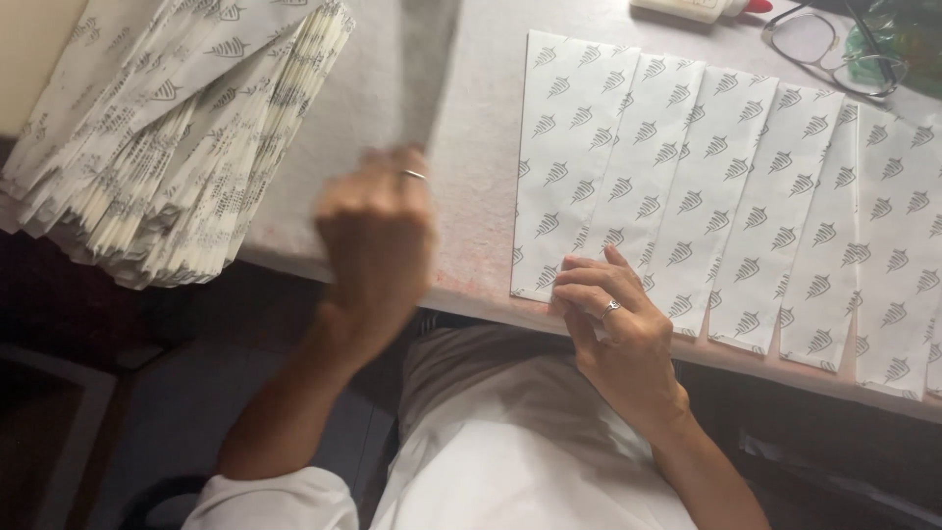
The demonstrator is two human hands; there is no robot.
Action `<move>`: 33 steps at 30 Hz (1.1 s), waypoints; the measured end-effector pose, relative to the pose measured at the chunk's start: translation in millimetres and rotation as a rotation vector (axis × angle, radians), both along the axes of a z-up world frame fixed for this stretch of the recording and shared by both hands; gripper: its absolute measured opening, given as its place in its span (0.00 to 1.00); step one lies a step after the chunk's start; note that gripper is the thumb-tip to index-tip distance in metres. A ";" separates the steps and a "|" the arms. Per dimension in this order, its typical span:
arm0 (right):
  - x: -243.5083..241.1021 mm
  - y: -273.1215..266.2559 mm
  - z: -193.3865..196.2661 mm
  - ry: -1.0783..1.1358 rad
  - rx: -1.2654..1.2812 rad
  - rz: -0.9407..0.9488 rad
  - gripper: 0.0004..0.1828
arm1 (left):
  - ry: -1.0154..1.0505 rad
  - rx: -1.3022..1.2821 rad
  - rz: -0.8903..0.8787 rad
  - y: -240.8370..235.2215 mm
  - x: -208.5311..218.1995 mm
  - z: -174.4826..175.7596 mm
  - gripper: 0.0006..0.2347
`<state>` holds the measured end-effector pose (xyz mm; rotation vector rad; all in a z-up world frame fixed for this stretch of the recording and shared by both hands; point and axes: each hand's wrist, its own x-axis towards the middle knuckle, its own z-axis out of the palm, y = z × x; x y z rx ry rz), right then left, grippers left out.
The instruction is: The person applies glue to the edges of printed paper sheets and folds them to form sleeves, working through a stack on a table.
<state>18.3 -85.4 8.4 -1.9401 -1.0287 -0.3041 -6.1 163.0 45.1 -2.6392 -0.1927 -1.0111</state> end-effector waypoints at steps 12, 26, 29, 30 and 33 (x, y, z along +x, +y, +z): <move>-0.8 0.7 6.7 -0.041 -0.135 -0.059 0.15 | 0.243 -0.438 -0.443 -18.2 -3.0 -16.0 0.18; -6.6 7.1 9.5 -0.174 -0.249 0.036 0.14 | 0.242 -0.571 -0.679 9.5 -33.5 -43.2 0.16; -6.5 9.6 9.3 -0.172 -0.223 0.037 0.14 | 0.243 -0.620 -0.745 12.2 -36.8 -40.4 0.21; -6.3 11.1 9.7 -0.177 -0.197 0.042 0.16 | 0.261 -0.640 -0.794 13.5 -37.7 -38.1 0.27; -1.8 23.9 10.6 -0.157 -0.127 0.124 0.16 | 0.245 -0.658 -0.904 15.3 -39.1 -36.6 0.14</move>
